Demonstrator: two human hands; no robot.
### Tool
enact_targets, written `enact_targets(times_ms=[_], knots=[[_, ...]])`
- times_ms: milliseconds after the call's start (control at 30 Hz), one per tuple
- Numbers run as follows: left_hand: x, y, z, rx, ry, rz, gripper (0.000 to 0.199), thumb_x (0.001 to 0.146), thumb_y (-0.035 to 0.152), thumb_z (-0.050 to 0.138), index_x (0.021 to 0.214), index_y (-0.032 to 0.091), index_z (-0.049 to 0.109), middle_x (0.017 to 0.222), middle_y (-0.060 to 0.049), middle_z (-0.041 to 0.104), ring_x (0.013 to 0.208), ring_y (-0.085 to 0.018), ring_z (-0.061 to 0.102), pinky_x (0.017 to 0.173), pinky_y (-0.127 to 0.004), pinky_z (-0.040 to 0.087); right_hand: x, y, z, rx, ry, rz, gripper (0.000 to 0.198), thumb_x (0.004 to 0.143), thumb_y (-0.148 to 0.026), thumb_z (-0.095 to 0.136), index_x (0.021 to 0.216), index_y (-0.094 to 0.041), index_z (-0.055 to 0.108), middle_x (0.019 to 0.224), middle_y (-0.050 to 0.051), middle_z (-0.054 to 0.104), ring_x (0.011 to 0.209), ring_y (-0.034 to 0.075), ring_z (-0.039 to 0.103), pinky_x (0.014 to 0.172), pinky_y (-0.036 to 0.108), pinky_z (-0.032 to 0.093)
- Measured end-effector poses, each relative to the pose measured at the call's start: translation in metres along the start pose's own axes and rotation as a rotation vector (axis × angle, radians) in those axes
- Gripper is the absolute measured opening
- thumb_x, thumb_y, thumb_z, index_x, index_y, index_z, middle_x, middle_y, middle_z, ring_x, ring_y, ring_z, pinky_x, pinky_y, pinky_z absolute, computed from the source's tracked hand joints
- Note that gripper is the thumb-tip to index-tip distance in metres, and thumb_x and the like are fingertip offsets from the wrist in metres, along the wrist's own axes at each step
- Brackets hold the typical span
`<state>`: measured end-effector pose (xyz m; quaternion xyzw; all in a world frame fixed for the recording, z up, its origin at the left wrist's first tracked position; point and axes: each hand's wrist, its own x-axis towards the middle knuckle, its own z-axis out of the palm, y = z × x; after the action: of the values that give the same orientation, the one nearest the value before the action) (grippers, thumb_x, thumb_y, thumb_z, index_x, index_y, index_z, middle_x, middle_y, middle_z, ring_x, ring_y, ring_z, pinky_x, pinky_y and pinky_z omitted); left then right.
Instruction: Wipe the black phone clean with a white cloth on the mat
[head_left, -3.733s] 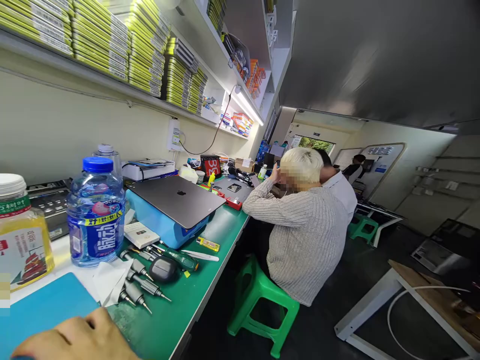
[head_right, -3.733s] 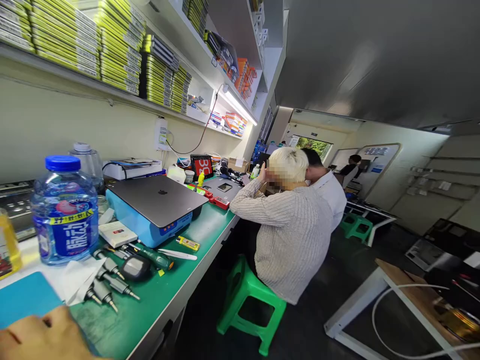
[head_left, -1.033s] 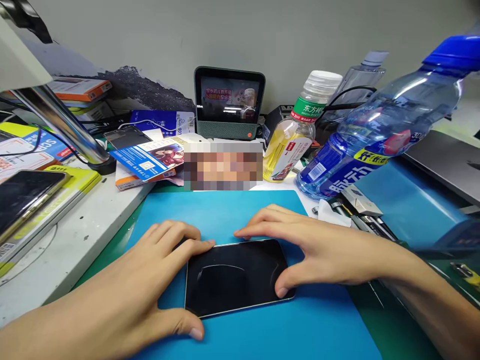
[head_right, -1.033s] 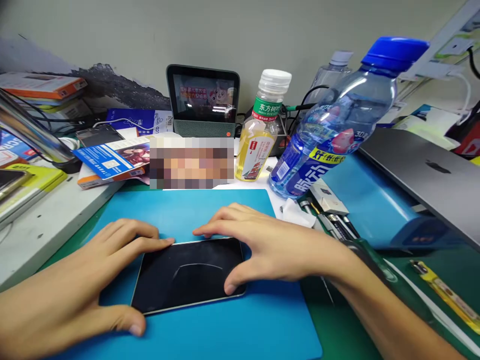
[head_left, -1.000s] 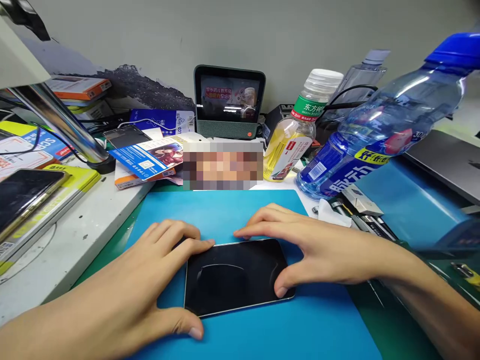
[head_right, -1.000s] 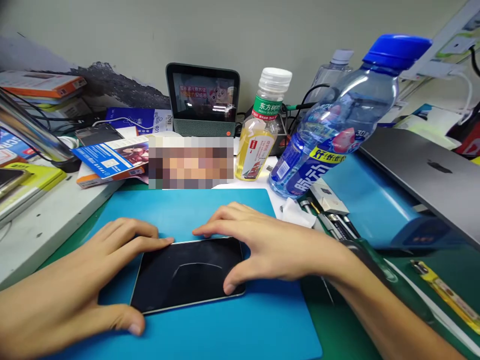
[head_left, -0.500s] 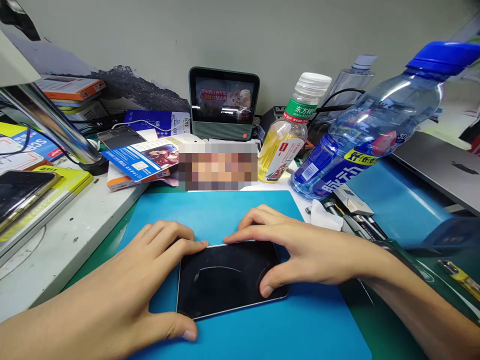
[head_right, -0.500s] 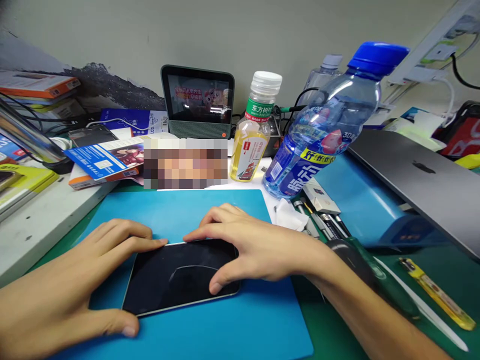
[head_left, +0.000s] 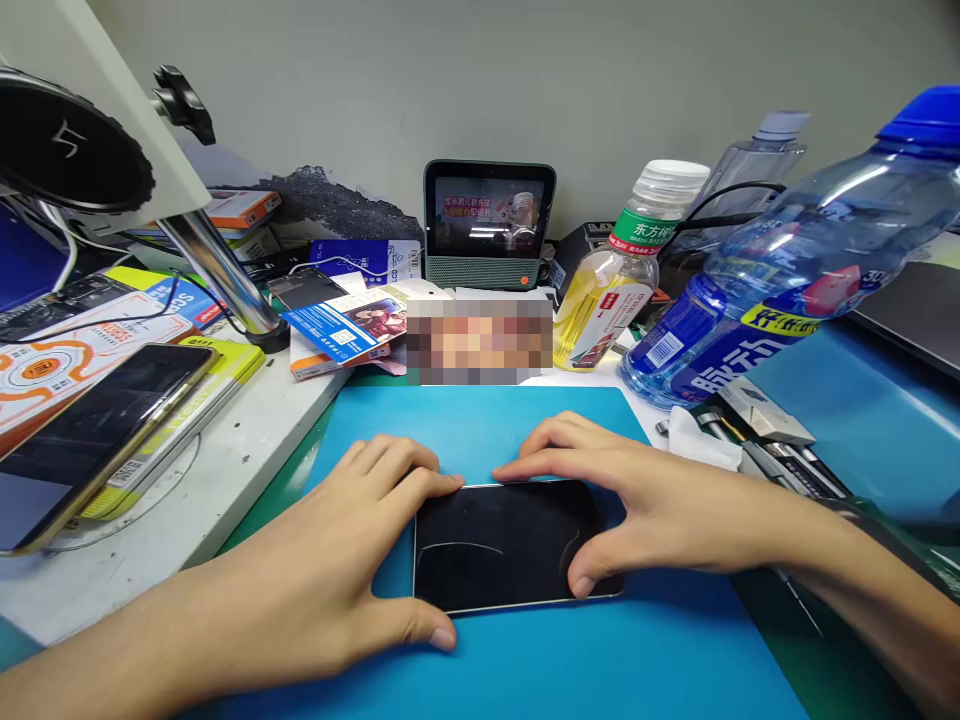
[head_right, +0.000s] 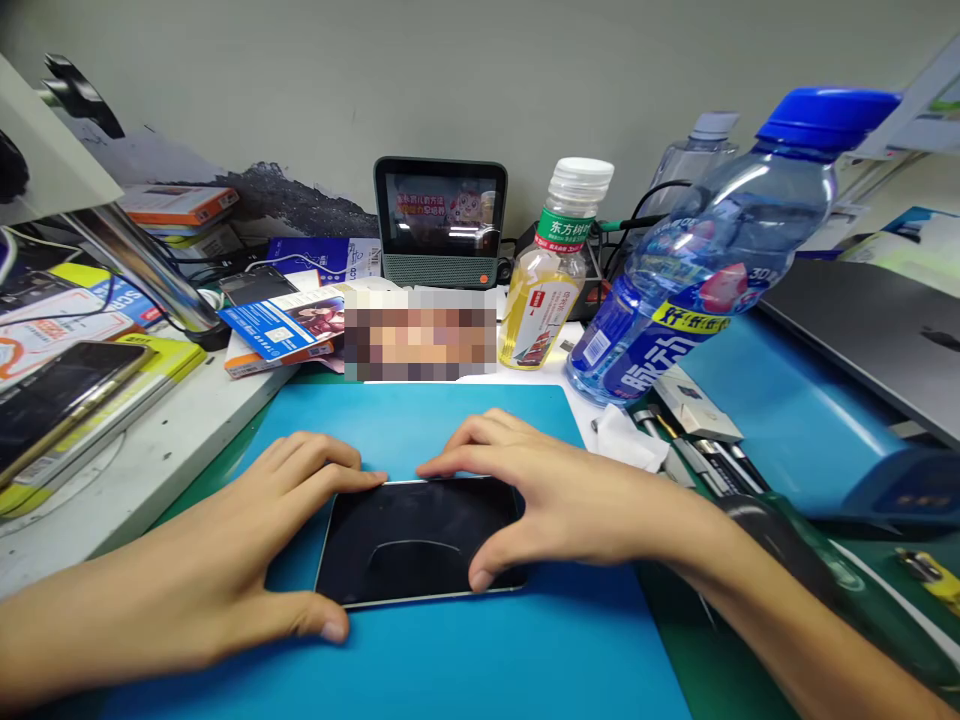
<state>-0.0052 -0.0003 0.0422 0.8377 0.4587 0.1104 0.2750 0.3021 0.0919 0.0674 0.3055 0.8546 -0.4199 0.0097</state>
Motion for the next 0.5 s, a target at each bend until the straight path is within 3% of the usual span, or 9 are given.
enact_targets(times_ms=[267,400,500], knots=[[0.002,-0.003,0.004,0.076,0.062,0.054,0.077,0.086,0.076,0.081,0.144,0.032,0.057,0.137,-0.009,0.060,0.123,-0.036,0.060,0.100,-0.051,0.057,0.006,-0.009,0.025,-0.154,0.153,-0.059,0.072,0.082,-0.067,0.086,0.144,-0.033,0.067,0.128,0.006,0.064,0.120,0.028,0.059,0.103,0.042,0.050],[-0.001,-0.004,0.011,0.228,0.143,0.170,0.092,0.093,0.071,0.077,0.165,0.032,0.035,0.148,-0.011,0.060,0.131,-0.037,0.062,0.105,-0.052,0.059,0.007,-0.015,0.037,-0.318,0.215,-0.122,0.068,0.090,-0.073,0.073,0.137,-0.024,0.068,0.121,0.008,0.064,0.111,0.028,0.059,0.097,0.043,0.050],[-0.004,-0.007,0.019,0.405,0.188,0.293,0.091,0.103,0.062,0.068,0.173,0.031,0.020,0.172,-0.011,0.042,0.149,-0.039,0.052,0.117,-0.053,0.055,0.006,-0.015,0.037,-0.404,0.260,-0.210,0.061,0.096,-0.072,0.066,0.124,-0.018,0.071,0.117,0.010,0.066,0.106,0.026,0.059,0.093,0.040,0.049]])
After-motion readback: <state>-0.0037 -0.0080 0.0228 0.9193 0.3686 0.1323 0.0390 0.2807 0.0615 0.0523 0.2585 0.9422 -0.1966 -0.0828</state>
